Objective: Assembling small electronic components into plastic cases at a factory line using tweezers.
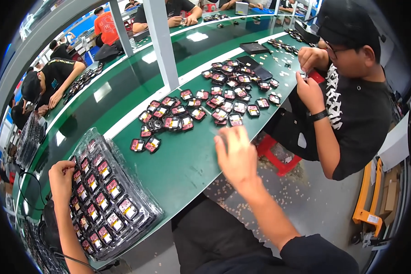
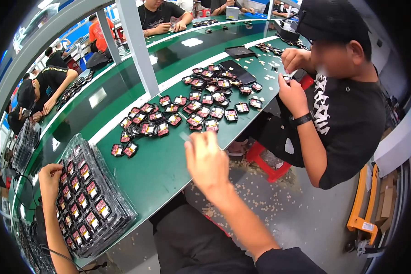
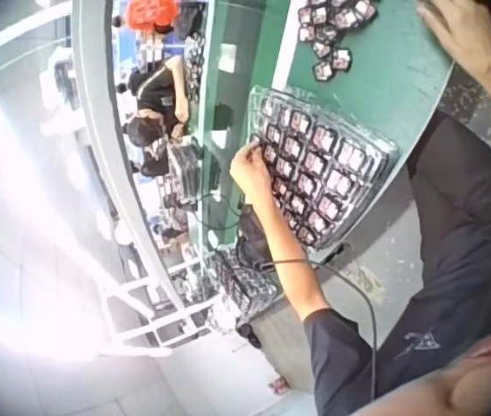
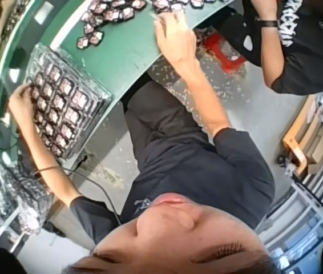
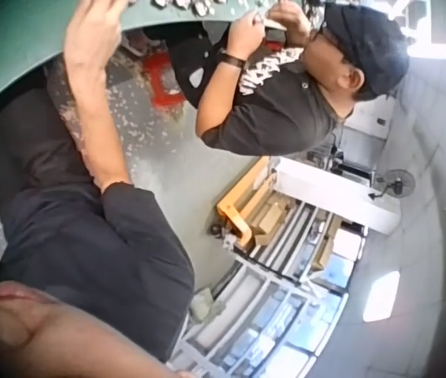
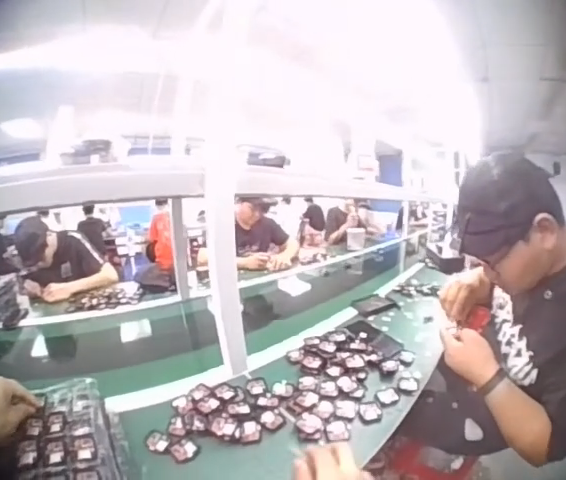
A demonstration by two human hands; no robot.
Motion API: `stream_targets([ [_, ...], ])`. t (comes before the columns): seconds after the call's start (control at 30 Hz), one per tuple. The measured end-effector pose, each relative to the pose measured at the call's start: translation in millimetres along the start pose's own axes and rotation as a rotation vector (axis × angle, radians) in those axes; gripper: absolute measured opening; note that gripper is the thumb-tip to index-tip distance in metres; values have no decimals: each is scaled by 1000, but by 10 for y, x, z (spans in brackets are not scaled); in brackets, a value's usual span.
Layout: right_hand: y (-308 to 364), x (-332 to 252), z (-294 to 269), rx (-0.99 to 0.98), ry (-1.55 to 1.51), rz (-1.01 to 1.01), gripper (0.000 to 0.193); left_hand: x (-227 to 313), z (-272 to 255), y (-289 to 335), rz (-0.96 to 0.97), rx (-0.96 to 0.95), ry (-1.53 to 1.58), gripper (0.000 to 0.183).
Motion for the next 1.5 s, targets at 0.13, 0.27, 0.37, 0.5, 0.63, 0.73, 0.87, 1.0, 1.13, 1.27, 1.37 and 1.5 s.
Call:
stream_targets([
  [0.13,-172,416,-70,-45,190,153,32,21,36,-22,110,14,6,14],
  [0.27,-94,470,-81,-95,195,103,30,-28,-52,-8,157,-45,-42,23],
  [0.37,1,381,-126,-109,120,121,27,266,-149,193,289,190,-227,29],
  [0.5,170,67,-271,-76,-345,-36,26,1150,-346,677,292,205,-105,30],
  [0.63,484,-171,-392,-265,-778,51,31,1723,-249,1429,589,118,93,19],
  [0.73,694,-478,-489,-476,-952,-9,38,2086,-136,2031,580,-164,571,30],
  [0.87,1020,-654,-356,-600,-1030,-46,40,2028,418,2553,-355,-286,1273,87],
  [1.0,1217,-701,-209,-737,-1049,-52,39,1914,622,2829,-616,-126,1440,81],
  [1.13,1320,-723,-164,-723,-1039,-123,38,1795,685,2975,-691,-82,1447,75],
  [1.27,1326,-742,-223,-674,-845,-252,38,1734,620,2981,-821,-56,1433,74],
  [1.37,1402,-723,-163,-552,-649,-419,37,1658,651,2987,-864,-33,1459,74],
  [1.5,1370,-740,-176,-344,-521,-564,27,1649,694,2965,-844,-80,1528,67],
])
Point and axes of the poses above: each hand's wrist, its own y-axis away from the middle knuckle, its own z-axis out of the palm, x = y × z, the point moved 4 cm from there along -y, towards the middle knuckle, and after that the axes turned 8 degrees about x, right-handed, at the moved point
